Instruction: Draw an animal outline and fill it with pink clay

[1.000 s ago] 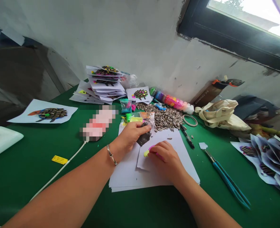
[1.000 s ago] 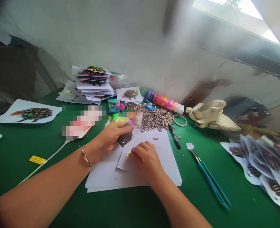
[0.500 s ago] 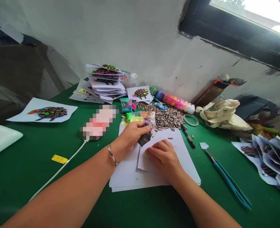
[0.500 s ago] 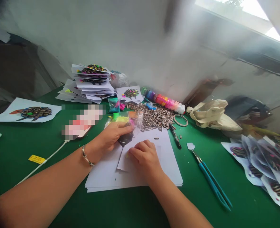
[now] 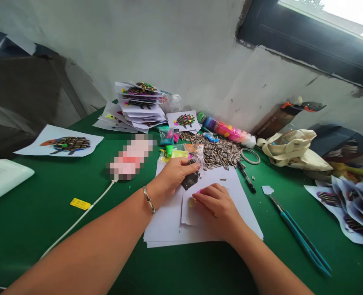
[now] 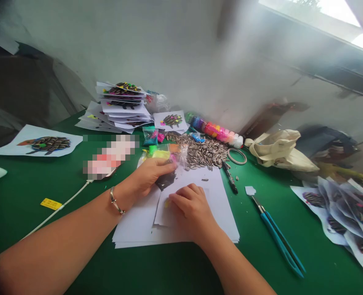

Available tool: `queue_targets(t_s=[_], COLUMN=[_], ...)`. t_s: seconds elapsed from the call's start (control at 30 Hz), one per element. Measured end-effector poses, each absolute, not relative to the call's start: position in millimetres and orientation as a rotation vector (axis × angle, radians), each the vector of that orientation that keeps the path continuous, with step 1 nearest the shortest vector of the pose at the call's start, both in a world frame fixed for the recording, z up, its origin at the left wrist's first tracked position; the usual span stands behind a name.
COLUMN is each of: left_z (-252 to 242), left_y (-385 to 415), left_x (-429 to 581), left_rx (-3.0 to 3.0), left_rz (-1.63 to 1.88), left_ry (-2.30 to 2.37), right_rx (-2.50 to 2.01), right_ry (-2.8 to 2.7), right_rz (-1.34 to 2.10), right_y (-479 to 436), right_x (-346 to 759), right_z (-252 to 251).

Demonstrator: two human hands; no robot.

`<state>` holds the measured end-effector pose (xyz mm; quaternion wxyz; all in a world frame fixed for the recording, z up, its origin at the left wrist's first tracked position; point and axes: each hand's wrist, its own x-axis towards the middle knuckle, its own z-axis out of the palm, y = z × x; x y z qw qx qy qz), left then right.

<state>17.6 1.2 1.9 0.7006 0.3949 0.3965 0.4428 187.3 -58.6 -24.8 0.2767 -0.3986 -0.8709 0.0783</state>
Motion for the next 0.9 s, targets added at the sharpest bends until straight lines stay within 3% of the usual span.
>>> queue_targets(t_s=[0.9], left_z=[7], left_y=[-2], left_x=[18], left_rx=[0.907], left_rz=[0.964], left_ry=[0.915], right_rx=[-1.000], right_ry=[-2.327], right_rz=[0.308], right_y=[-57], right_x=[187], right_z=[-33])
